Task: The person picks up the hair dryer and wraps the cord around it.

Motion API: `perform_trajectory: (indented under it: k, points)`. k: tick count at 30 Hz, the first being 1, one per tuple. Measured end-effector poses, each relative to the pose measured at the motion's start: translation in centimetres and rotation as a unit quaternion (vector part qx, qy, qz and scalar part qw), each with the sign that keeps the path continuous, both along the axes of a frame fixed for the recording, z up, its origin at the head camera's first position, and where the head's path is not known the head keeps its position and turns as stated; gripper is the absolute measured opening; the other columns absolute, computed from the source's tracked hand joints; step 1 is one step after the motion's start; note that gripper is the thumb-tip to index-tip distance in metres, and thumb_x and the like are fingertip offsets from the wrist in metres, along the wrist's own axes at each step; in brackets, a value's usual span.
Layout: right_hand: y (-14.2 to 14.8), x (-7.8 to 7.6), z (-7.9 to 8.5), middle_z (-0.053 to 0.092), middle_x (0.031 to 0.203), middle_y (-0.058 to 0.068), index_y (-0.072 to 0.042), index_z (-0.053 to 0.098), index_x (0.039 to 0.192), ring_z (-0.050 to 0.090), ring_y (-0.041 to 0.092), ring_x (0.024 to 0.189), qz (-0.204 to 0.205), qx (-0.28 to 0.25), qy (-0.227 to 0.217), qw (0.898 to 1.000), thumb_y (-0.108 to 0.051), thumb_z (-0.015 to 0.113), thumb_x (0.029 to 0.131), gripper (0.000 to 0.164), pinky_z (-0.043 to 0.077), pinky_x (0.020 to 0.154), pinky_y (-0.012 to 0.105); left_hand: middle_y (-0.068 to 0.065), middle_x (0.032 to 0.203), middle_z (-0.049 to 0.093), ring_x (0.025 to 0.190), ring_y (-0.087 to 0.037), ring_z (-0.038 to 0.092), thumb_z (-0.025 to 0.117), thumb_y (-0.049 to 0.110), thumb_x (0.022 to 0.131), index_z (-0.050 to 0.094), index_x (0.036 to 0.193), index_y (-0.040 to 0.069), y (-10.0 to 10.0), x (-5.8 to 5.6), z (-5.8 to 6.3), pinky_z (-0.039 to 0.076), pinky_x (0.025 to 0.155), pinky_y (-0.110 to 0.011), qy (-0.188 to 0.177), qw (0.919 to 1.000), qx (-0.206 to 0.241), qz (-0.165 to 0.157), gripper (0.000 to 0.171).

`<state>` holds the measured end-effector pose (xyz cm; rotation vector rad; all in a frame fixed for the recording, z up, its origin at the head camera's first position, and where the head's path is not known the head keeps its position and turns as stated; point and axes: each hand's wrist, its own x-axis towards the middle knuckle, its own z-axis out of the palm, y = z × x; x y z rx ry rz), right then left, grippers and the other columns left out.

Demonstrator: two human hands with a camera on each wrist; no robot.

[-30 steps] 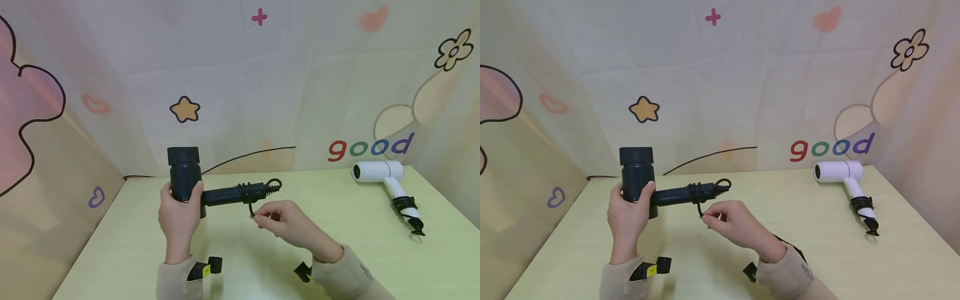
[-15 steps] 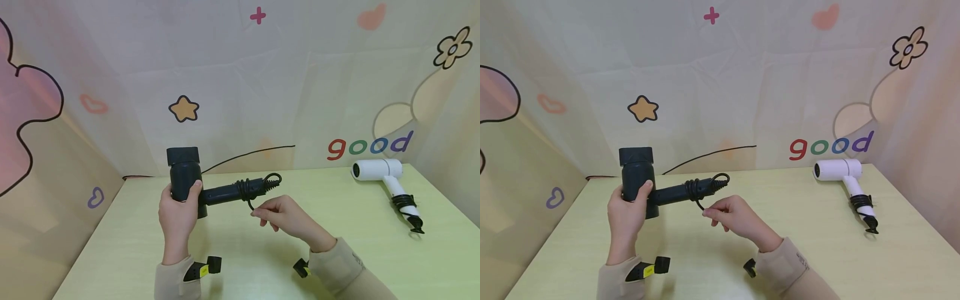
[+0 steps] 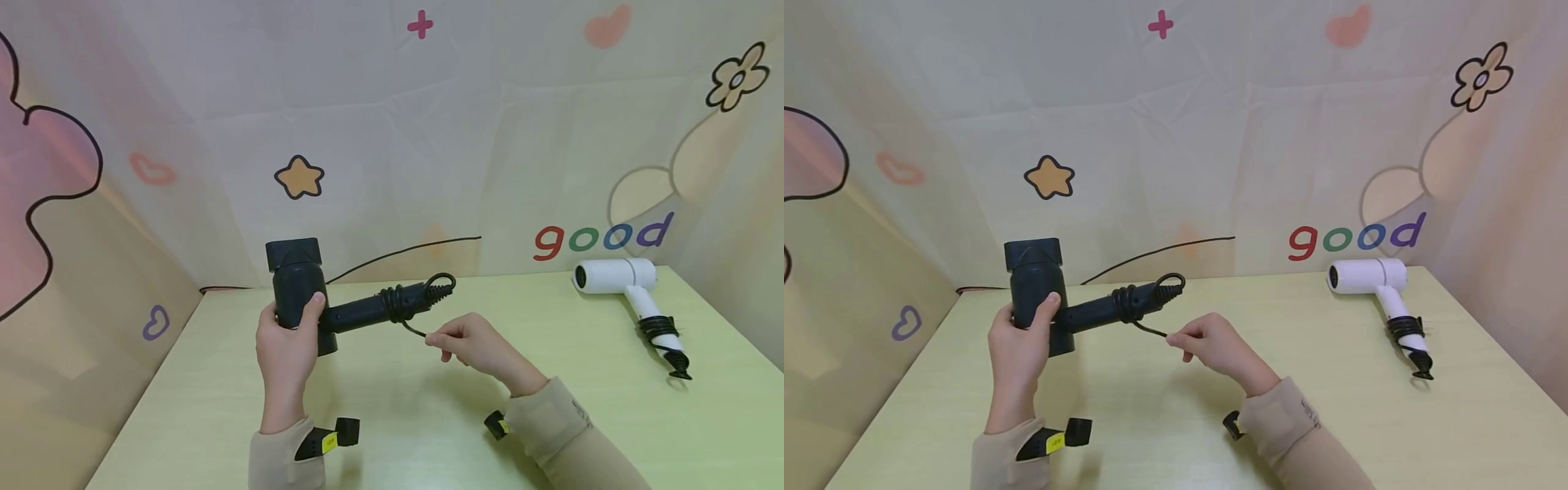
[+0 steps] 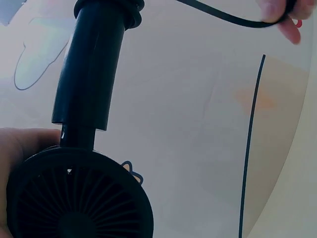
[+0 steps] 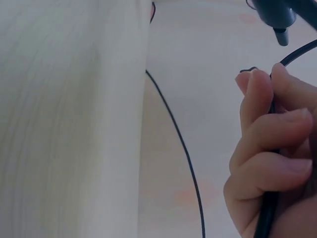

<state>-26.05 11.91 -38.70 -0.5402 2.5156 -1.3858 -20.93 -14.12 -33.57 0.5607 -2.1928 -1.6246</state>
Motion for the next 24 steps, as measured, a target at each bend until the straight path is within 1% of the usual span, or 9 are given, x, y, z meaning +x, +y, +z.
perform_trajectory:
  k: [4, 7, 9, 12, 15, 16, 19, 22, 24]
  points:
    - [0.4, -0.6, -0.5, 0.060, 0.060, 0.005, -0.008, 0.073, 0.085, 0.027, 0.011, 0.046, -0.032, 0.014, 0.004, 0.999, -0.034, 0.064, 0.089, 0.028, 0.024, 0.045, 0.023, -0.017, 0.125, 0.049, 0.104, -0.031, 0.054, 0.061, 0.057, 0.083, 0.034, 0.141, 0.004, 0.0, 0.1, 0.0, 0.048, 0.086, -0.044, 0.002, 0.9998, 0.009, -0.020, 0.084]
    - [0.7, -0.9, -0.5, 0.057, 0.059, 0.001, -0.006, 0.072, 0.085, 0.029, 0.012, 0.050, -0.053, 0.025, 0.015, 0.998, -0.035, 0.064, 0.089, 0.030, 0.025, 0.047, 0.025, -0.016, 0.124, 0.049, 0.104, -0.030, 0.053, 0.062, 0.055, 0.083, 0.035, 0.140, 0.004, 0.0, 0.1, 0.1, 0.048, 0.086, -0.045, 0.006, 0.9993, 0.010, -0.035, 0.082]
    - [1.0, -1.1, -0.5, 0.053, 0.054, -0.001, -0.004, 0.071, 0.079, 0.028, 0.012, 0.048, -0.070, 0.036, 0.017, 0.997, -0.033, 0.064, 0.089, 0.032, 0.024, 0.046, 0.025, -0.016, 0.125, 0.049, 0.104, -0.031, 0.053, 0.063, 0.053, 0.084, 0.035, 0.140, 0.005, 0.1, 0.1, 0.1, 0.048, 0.088, -0.047, 0.006, 0.9988, 0.009, -0.047, 0.079]
    - [1.2, -1.2, -0.3, 0.053, 0.052, -0.002, 0.000, 0.069, 0.072, 0.029, 0.012, 0.049, -0.097, 0.048, 0.032, 0.994, -0.023, 0.063, 0.089, 0.029, 0.024, 0.047, 0.025, -0.015, 0.124, 0.050, 0.105, -0.032, 0.055, 0.064, 0.050, 0.084, 0.035, 0.141, 0.007, 0.2, 0.1, 0.2, 0.049, 0.090, -0.050, 0.001, 0.9976, 0.006, -0.069, 0.077]
    - [1.4, -1.2, 0.0, 0.059, 0.057, 0.001, 0.002, 0.067, 0.073, 0.039, 0.013, 0.053, -0.110, 0.053, 0.063, 0.991, -0.008, 0.061, 0.087, 0.019, 0.030, 0.051, 0.026, -0.015, 0.120, 0.052, 0.102, -0.032, 0.058, 0.065, 0.048, 0.084, 0.036, 0.140, 0.009, 0.4, 0.2, 0.2, 0.051, 0.089, -0.049, -0.004, 0.9958, 0.003, -0.092, 0.075]
    - [1.4, -1.1, 0.1, 0.061, 0.060, 0.002, 0.001, 0.067, 0.073, 0.043, 0.014, 0.056, -0.114, 0.050, 0.071, 0.990, -0.009, 0.061, 0.088, 0.019, 0.033, 0.054, 0.026, -0.015, 0.118, 0.053, 0.100, -0.031, 0.059, 0.066, 0.048, 0.084, 0.037, 0.140, 0.010, 0.5, 0.2, 0.2, 0.052, 0.087, -0.048, -0.003, 0.9950, 0.003, -0.100, 0.073]
    - [1.4, -1.1, 0.2, 0.056, 0.057, -0.001, -0.004, 0.064, 0.066, 0.047, 0.015, 0.060, -0.125, 0.035, 0.078, 0.988, -0.023, 0.064, 0.089, 0.030, 0.037, 0.057, 0.028, -0.015, 0.111, 0.055, 0.094, -0.030, 0.061, 0.068, 0.046, 0.083, 0.042, 0.137, 0.013, 0.7, 0.3, 0.2, 0.054, 0.082, -0.044, 0.001, 0.9919, 0.005, -0.127, 0.068]
    - [1.3, -1.0, 0.3, 0.044, 0.049, -0.004, -0.008, 0.056, 0.056, 0.040, 0.015, 0.053, -0.137, 0.026, 0.077, 0.987, -0.043, 0.067, 0.085, 0.047, 0.037, 0.055, 0.027, -0.015, 0.107, 0.056, 0.089, -0.029, 0.063, 0.070, 0.044, 0.082, 0.045, 0.134, 0.015, 0.8, 0.4, 0.1, 0.055, 0.078, -0.042, 0.003, 0.9876, 0.001, -0.157, 0.065]
    - [1.3, -1.1, 0.2, 0.039, 0.048, -0.005, -0.009, 0.053, 0.055, 0.035, 0.013, 0.052, -0.140, 0.025, 0.083, 0.986, -0.046, 0.068, 0.083, 0.049, 0.035, 0.055, 0.027, -0.015, 0.106, 0.057, 0.087, -0.028, 0.063, 0.071, 0.043, 0.081, 0.046, 0.133, 0.016, 0.9, 0.4, 0.1, 0.055, 0.076, -0.041, 0.001, 0.9843, -0.005, -0.176, 0.064]
